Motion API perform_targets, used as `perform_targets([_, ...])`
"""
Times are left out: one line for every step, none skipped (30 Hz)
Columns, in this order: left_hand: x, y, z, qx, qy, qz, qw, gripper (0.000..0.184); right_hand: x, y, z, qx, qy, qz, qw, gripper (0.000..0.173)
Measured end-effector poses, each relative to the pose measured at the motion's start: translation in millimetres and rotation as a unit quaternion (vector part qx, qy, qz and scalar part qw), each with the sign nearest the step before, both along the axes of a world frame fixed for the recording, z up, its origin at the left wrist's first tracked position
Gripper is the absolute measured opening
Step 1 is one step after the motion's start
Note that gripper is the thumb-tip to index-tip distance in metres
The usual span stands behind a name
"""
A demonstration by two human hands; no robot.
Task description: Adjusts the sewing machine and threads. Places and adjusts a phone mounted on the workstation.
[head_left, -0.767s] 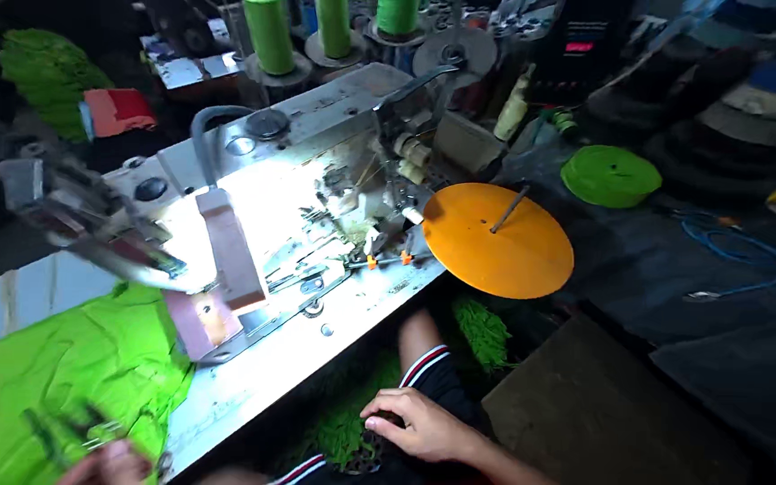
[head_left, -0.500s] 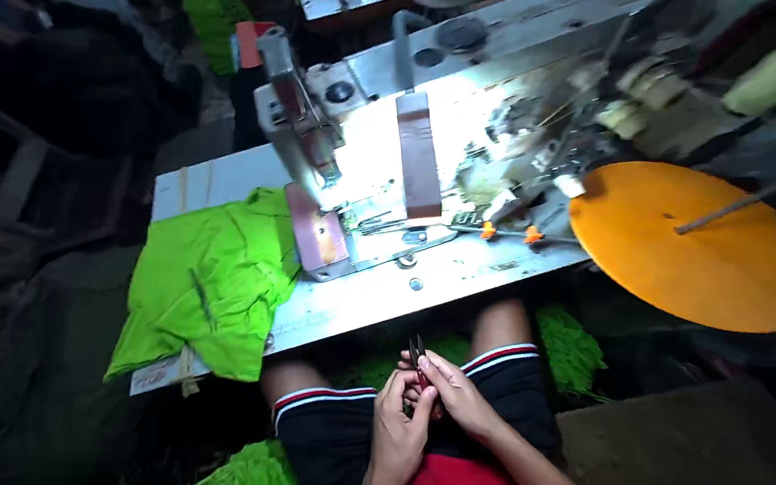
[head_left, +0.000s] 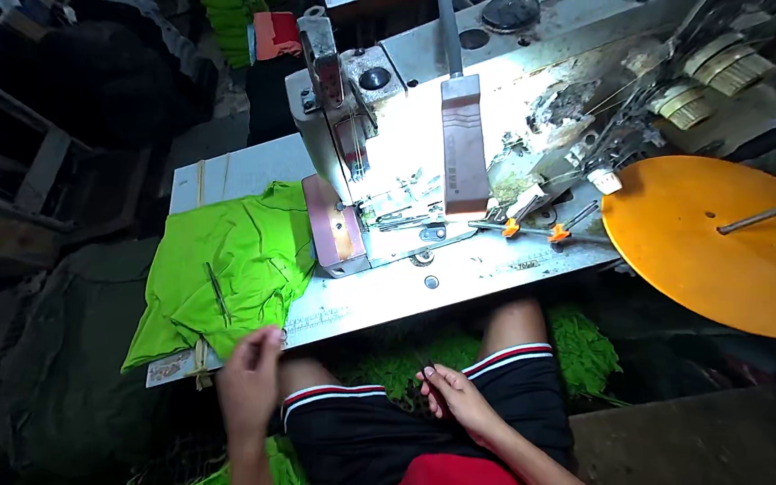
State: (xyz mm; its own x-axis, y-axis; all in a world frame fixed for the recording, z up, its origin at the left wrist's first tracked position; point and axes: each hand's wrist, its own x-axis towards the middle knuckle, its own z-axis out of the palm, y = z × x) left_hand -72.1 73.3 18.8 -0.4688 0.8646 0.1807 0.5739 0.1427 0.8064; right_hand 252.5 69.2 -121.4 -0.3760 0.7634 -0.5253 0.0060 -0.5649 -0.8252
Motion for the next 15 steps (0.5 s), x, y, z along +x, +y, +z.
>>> perform_targets([-20, 12, 10, -0.004, 0.041, 0.038, 0.998, 0.031, 4, -2, -4, 0.007, -0.022, 0.022, 0.999, 0.033])
perform_targets([-41, 25, 14, -0.006, 0.09, 0.074, 0.993, 0.034, 5, -4, -6, 0.017, -0.048, 0.039, 0.998, 0.032])
perform_targets([-61, 38, 13, -0.024, 0.136, 0.105, 0.985, 0.038, 6, -6, -7, 0.024, -0.068, 0.05, 0.996, 0.034])
perform_targets([-79, 48, 10, -0.064, 0.167, 0.124, 0.976, 0.043, 6, -8, -6, 0.023, -0.076, 0.056, 0.995, 0.037])
perform_targets([-93, 56, 7, -0.115, 0.183, 0.129, 0.968, 0.047, 4, -9, -1, 0.018, -0.076, 0.058, 0.995, 0.039])
perform_targets([-102, 63, 2, -0.154, 0.193, 0.13, 0.96, 0.049, 3, -9, 5, 0.013, -0.068, 0.062, 0.996, 0.04])
perform_targets([-106, 66, -1, -0.176, 0.211, 0.131, 0.952, 0.046, 3, -9, 10, 0.012, -0.055, 0.069, 0.996, 0.041])
perform_targets([-105, 69, -2, -0.189, 0.227, 0.131, 0.946, 0.041, 3, -8, 15, 0.018, -0.04, 0.076, 0.996, 0.039])
perform_targets([-103, 70, -2, -0.195, 0.236, 0.132, 0.943, 0.038, 3, -7, 18, 0.031, -0.03, 0.081, 0.996, 0.037])
perform_targets([-101, 70, -2, -0.196, 0.239, 0.135, 0.941, 0.036, 3, -6, 21, 0.046, -0.031, 0.088, 0.995, 0.036])
perform_targets([-101, 68, -2, -0.192, 0.238, 0.141, 0.942, 0.035, 2, -6, 24, 0.058, -0.037, 0.097, 0.993, 0.036])
perform_targets([-101, 66, -2, -0.182, 0.234, 0.149, 0.943, 0.035, 2, -4, 26, 0.072, -0.045, 0.105, 0.991, 0.037])
perform_targets([-101, 64, -1, -0.165, 0.226, 0.158, 0.947, 0.036, 1, -1, 29, 0.09, -0.053, 0.117, 0.988, 0.038])
perform_targets([-98, 60, 2, -0.14, 0.217, 0.166, 0.952, 0.037, 0, 2, 34, 0.114, -0.062, 0.127, 0.983, 0.04])
perform_targets([-89, 54, 6, -0.102, 0.207, 0.17, 0.958, 0.038, -2, 6, 43, 0.148, -0.067, 0.13, 0.978, 0.04])
